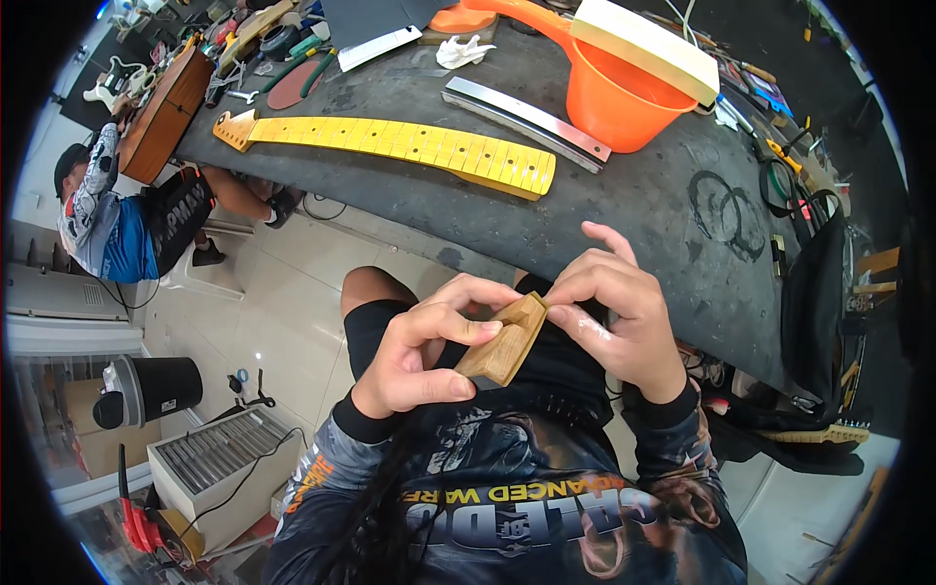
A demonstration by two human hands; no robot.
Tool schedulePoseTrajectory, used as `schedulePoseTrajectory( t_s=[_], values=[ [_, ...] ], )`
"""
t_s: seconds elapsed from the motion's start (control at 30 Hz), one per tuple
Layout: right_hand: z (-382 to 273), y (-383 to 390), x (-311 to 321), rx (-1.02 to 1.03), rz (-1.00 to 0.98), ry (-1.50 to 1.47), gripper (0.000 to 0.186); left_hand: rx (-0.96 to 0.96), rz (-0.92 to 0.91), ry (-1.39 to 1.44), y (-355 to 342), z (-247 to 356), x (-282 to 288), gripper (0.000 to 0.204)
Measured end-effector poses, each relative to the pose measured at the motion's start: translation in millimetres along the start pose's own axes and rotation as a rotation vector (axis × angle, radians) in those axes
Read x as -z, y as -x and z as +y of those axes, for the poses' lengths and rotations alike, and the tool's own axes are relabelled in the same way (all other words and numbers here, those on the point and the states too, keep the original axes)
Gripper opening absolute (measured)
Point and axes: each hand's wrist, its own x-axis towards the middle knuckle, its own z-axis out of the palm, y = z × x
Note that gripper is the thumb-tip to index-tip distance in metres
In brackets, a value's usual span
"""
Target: Sanding the fretboard of a guitar neck using a sanding block.
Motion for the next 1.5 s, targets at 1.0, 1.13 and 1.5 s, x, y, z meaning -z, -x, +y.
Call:
schedulePoseTrajectory(
  t_s=[1.0, 1.13, 1.5],
  values=[
    [-14, 1, -75, -0.457, 0.251, -0.346, 0.014, 0.020, 0.408, 0.648, -4, -22, -12, 0.093],
    [-15, -2, -75, -0.531, 0.224, -0.579, 0.017, 0.012, 0.397, 0.633, -4, -20, -8, 0.091],
    [-9, 4, -72, -0.394, 0.256, -0.533, 0.014, -0.081, 0.370, 0.546, -10, -21, -12, 0.080]
  ],
)
